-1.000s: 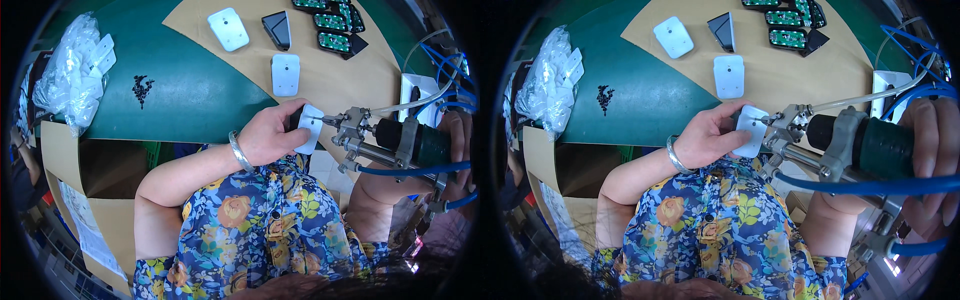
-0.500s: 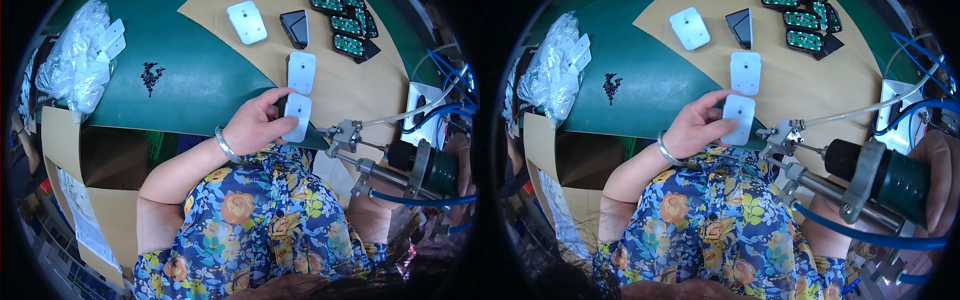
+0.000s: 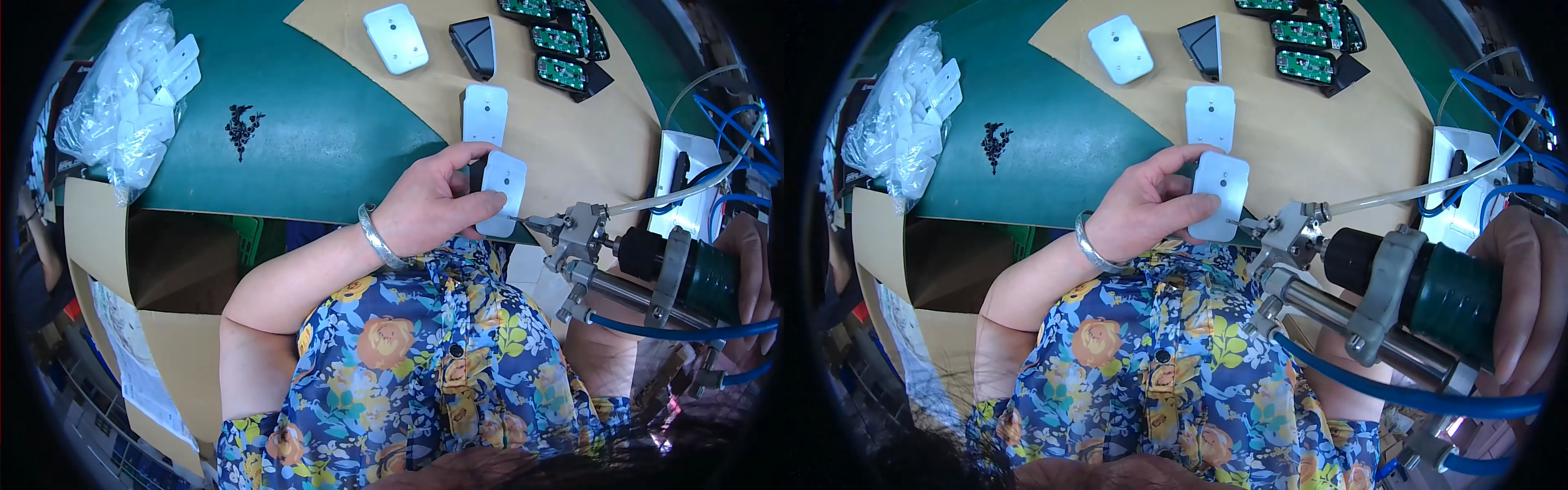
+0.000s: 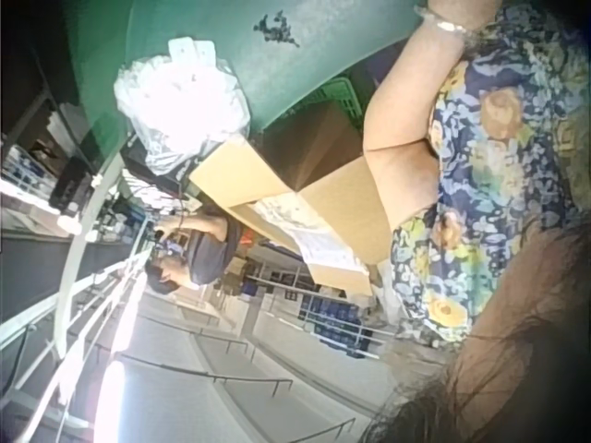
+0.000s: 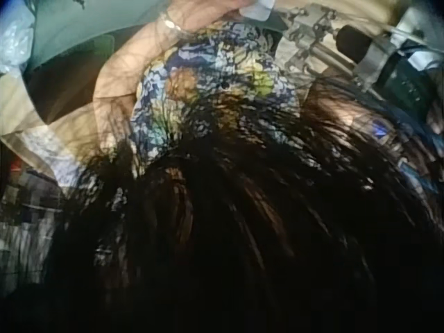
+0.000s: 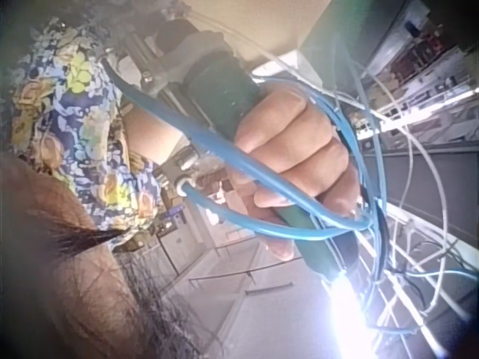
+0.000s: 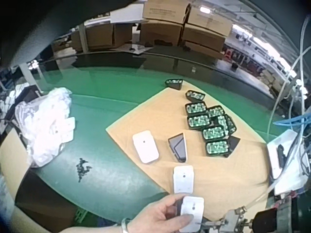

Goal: The person assembles small electronic devices by inserting screws into white plastic casings, placing black circuit boards inside, and using a pneumatic screwdriver to fasten the screws. The person repeats this process for multiple units, placing finished assemblies on the table.

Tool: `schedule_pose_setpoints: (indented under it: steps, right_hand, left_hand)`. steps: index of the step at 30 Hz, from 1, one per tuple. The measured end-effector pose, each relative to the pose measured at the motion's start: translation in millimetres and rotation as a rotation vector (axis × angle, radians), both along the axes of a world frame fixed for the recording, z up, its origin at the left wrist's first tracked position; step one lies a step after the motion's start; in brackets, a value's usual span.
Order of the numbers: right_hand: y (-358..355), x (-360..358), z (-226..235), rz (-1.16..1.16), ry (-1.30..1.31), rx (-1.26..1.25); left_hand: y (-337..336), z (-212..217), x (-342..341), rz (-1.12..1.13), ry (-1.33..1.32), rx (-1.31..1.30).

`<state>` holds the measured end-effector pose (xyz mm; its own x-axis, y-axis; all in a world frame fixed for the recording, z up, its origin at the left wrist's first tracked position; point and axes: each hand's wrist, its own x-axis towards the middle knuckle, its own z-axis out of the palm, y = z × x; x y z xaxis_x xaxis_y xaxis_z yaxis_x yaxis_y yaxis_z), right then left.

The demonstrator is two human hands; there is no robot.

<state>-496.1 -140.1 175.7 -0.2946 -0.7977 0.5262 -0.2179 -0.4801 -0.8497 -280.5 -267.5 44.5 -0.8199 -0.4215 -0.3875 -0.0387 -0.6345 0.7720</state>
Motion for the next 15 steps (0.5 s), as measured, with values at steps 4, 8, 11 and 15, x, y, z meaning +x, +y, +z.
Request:
schedule_pose_setpoints:
  steps: [4, 8, 11, 15]
  right_hand:
    - [-6, -7, 5, 0.018, -0.003, 0.002]
    - [-6, -8, 5, 0.009, -0.008, -0.018]
    - [-1, -4, 3, 0.004, -0.002, -0.020]
    - [2, -8, 3, -0.004, -0.009, -0.023]
  left_hand:
    - [4, 1, 1, 0.025, -0.017, 0.028]
    - [2, -4, 9, 0.055, 0.056, -0.151]
    - [-6, -16, 34, 0.116, -0.005, -0.142]
    - [-2, -15, 29, 0.081, -0.013, -0.029]
